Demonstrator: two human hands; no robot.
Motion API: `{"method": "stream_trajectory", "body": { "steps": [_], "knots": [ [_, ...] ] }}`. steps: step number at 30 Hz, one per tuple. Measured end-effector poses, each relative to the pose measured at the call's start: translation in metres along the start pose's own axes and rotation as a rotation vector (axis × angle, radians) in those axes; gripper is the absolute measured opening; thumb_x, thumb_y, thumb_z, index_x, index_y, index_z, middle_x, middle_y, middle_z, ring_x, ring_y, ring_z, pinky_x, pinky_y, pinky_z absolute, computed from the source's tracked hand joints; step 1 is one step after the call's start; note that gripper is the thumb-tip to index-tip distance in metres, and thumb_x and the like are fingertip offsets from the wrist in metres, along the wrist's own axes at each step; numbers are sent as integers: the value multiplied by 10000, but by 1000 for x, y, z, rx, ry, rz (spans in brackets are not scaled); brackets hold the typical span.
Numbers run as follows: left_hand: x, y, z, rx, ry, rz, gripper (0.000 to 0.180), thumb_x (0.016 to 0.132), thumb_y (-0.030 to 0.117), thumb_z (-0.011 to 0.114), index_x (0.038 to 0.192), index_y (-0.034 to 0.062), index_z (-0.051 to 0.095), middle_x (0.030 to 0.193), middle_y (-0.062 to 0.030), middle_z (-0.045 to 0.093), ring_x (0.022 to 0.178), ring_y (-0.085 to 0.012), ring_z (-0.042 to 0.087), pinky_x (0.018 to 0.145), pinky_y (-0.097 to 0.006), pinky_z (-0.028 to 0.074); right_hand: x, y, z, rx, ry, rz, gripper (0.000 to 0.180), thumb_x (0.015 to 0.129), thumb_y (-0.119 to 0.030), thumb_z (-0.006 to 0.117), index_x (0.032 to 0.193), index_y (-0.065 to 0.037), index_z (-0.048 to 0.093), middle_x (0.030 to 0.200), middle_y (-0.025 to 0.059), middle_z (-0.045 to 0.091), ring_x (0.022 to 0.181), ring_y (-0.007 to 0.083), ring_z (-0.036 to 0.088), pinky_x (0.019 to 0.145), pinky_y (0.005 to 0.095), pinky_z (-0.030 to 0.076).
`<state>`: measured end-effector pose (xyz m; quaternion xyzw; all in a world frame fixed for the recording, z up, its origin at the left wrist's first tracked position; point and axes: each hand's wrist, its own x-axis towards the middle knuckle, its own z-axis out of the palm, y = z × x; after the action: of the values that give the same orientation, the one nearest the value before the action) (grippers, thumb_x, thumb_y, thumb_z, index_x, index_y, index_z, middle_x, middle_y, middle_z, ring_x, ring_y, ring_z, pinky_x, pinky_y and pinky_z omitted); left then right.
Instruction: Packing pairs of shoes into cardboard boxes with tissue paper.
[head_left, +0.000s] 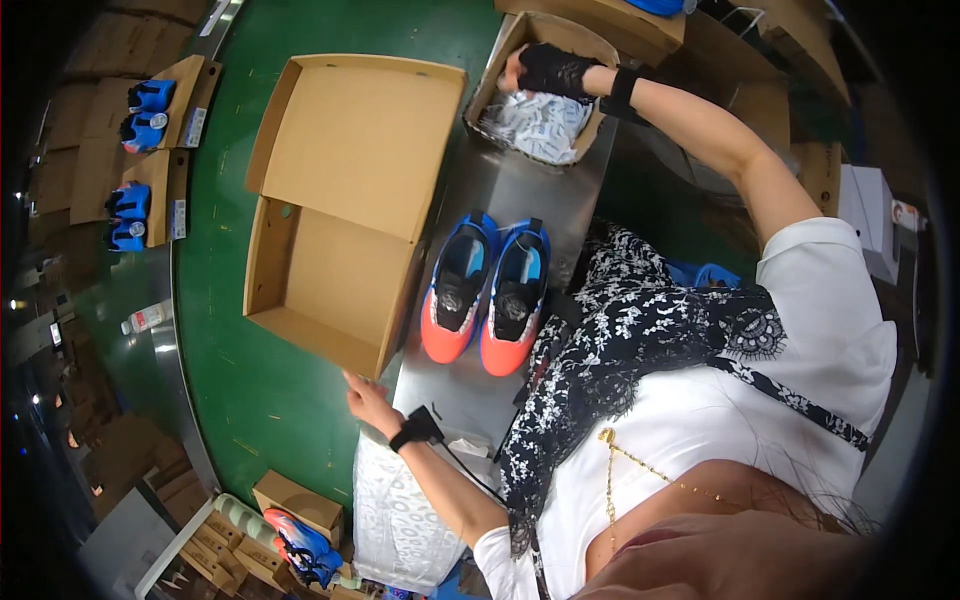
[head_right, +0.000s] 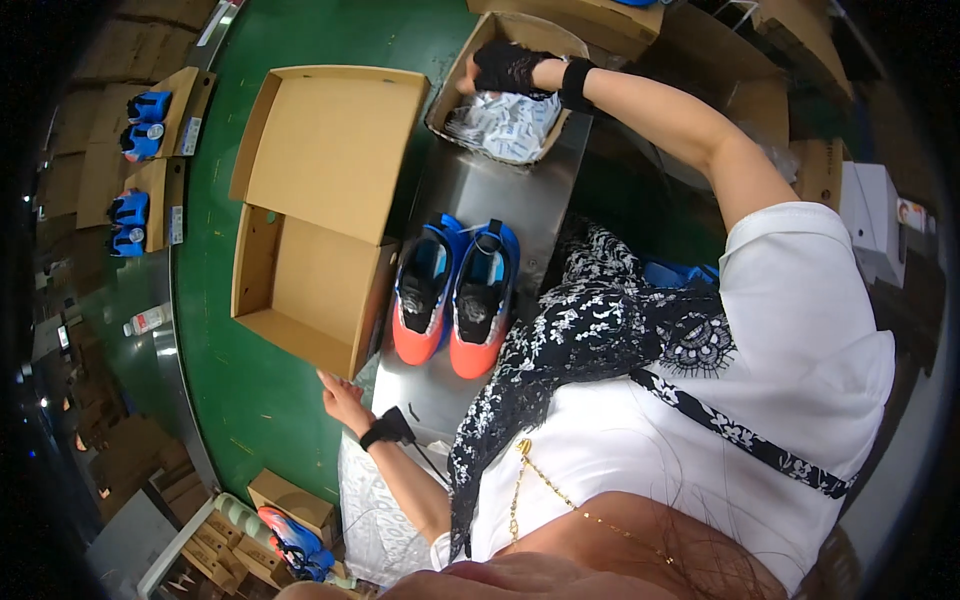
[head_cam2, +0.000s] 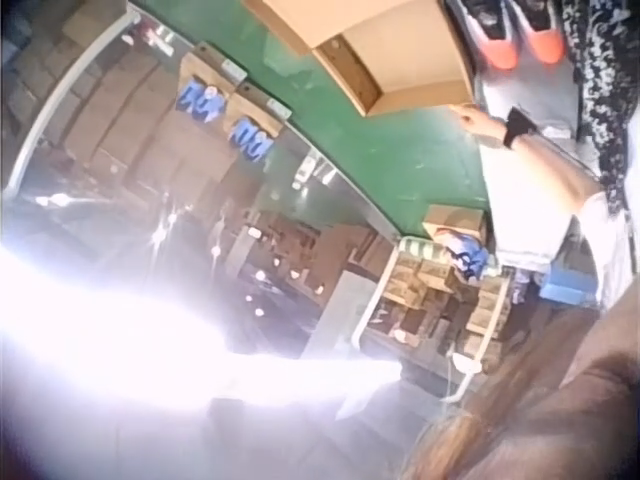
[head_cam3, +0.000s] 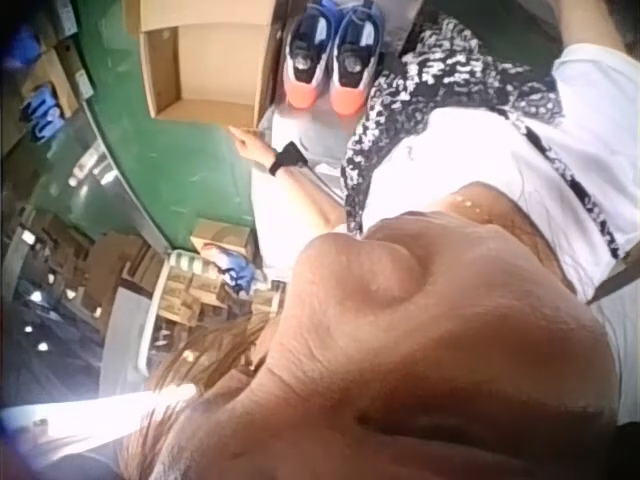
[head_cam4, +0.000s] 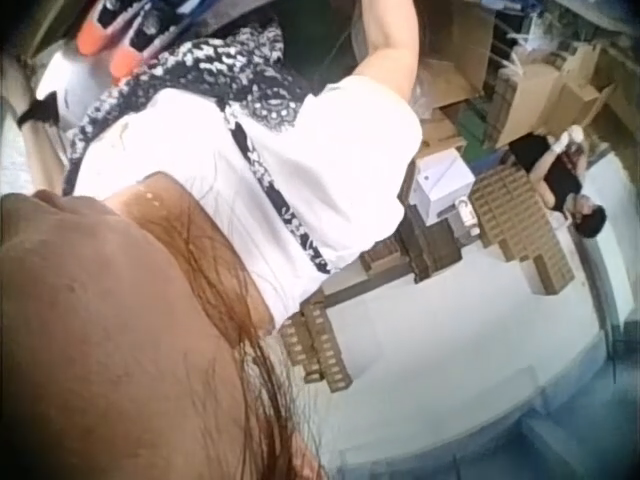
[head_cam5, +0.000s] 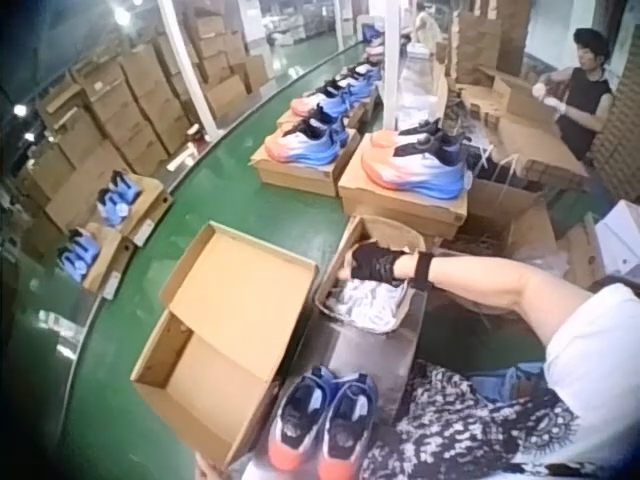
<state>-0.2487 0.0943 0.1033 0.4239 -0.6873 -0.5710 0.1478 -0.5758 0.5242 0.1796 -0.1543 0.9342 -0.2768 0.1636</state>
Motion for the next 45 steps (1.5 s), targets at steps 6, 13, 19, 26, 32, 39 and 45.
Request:
{"method": "stream_trajectory", "body": {
  "steps": [6,13,19,26,32,39,45],
  "knots": [
    [-89,-31,38,250,-269,274,249,798,203,584,645,35,482,494,-7,457,453,-62,404,441,-214,338,15,31,79,-363,42,-253,279,644,-180,619,851,-13,534,787,149,569,747,274,552,679,336,432],
    [-109,-70,111,486,-627,558,604,638,296,713,1117,18,474,1038,-192,385,956,-322,422,800,-374,386,17,36,100,-344,236,-372,119,651,-111,519,735,-29,539,710,152,551,721,301,544,642,355,422],
    [-76,-57,132,464,-506,750,617,602,235,731,1146,76,485,1034,-166,414,943,-301,444,816,-356,382,-2,-44,66,81,104,-376,148,773,-180,520,763,-33,535,602,51,525,588,98,533,552,241,426],
    [-82,-43,109,681,-514,701,494,688,298,655,1094,54,519,1027,-164,532,976,-315,473,843,-371,375,43,-150,164,223,14,-781,338,763,-203,560,1022,7,504,805,118,587,709,175,565,652,272,448],
    [-81,-64,6,211,107,458,245,821,117,464,1019,-5,541,1033,-162,547,972,-287,503,861,-339,372,59,-139,257,-93,-639,-787,398,762,-257,513,1109,-63,495,751,163,571,686,238,563,631,322,429],
    [-109,-160,-131,731,529,-424,439,889,303,319,1188,-8,400,1268,-175,347,1169,-292,327,893,-507,287,10,-172,243,-377,-612,-934,406,678,-100,540,1083,-70,521,643,118,503,580,201,482,552,304,388],
    [-121,-173,-143,930,660,-289,465,884,362,295,1217,55,400,1263,-179,355,1171,-316,325,895,-521,274,9,-166,248,-329,-640,-1010,447,654,-89,559,1098,-80,516,633,115,495,573,210,480,554,302,391]
  ]
}}
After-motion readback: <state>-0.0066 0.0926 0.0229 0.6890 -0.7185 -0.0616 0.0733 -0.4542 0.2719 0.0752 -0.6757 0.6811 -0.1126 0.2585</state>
